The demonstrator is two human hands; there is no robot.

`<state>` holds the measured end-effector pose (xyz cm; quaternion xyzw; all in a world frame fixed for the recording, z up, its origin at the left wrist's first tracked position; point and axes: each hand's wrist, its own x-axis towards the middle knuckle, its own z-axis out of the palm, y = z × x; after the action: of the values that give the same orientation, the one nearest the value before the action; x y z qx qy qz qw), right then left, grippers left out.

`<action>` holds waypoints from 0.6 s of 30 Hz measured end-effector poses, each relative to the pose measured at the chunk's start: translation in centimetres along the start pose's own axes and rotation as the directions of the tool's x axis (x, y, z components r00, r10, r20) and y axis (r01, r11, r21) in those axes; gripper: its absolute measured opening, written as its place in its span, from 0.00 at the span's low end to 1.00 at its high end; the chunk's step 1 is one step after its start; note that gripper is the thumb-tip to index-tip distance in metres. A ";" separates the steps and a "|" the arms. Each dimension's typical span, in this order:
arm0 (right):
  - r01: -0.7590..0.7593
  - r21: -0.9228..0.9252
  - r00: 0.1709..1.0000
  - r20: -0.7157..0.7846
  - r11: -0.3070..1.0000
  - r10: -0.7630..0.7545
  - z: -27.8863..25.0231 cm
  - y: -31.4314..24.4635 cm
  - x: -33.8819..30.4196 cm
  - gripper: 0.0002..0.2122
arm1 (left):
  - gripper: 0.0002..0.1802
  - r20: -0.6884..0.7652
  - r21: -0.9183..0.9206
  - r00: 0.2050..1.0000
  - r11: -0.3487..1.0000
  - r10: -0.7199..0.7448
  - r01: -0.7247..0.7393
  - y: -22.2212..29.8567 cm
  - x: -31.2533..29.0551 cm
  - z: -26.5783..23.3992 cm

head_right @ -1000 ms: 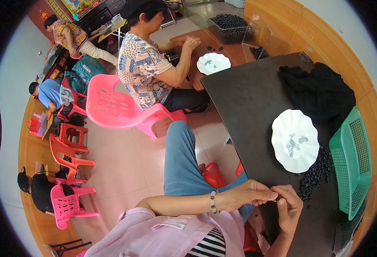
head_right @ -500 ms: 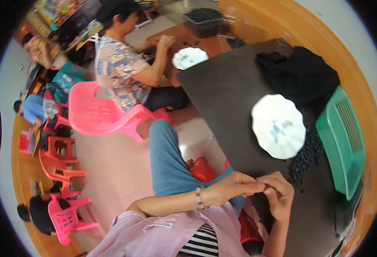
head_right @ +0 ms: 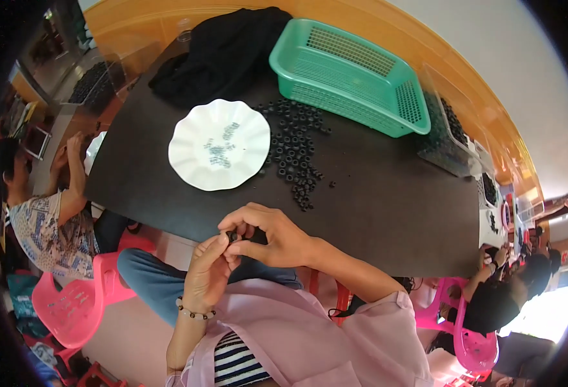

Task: Assembling small black plastic components by inserting small silver beads into them.

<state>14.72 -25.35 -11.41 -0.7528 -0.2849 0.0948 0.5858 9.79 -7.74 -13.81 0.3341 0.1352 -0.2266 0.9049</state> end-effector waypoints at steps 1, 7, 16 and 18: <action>0.013 -0.021 1.000 0.018 1.000 -0.013 -0.1 0.1 0.0 0.14 | 0.10 0.013 -0.009 1.000 1.000 0.008 -0.008 -0.2 0.0 -0.2; 0.057 -0.034 0.998 0.027 0.998 -0.056 -0.2 0.3 0.2 0.11 | 0.09 0.002 -0.047 1.000 0.999 0.008 -0.008 -0.5 0.3 -0.7; 0.078 -0.077 0.997 0.021 0.994 -0.077 -0.1 0.1 0.5 0.10 | 0.09 0.000 -0.071 1.000 0.997 0.007 -0.007 -0.2 0.4 -0.7; 0.113 -0.090 0.993 0.023 0.989 -0.111 -0.3 0.2 0.5 0.11 | 0.09 -0.012 -0.057 1.000 0.998 0.007 -0.007 -0.2 0.3 -0.5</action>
<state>15.36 -25.35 -11.39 -0.7606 -0.3362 0.0555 0.5526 9.95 -7.62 -14.43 0.3098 0.1459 -0.2176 0.9140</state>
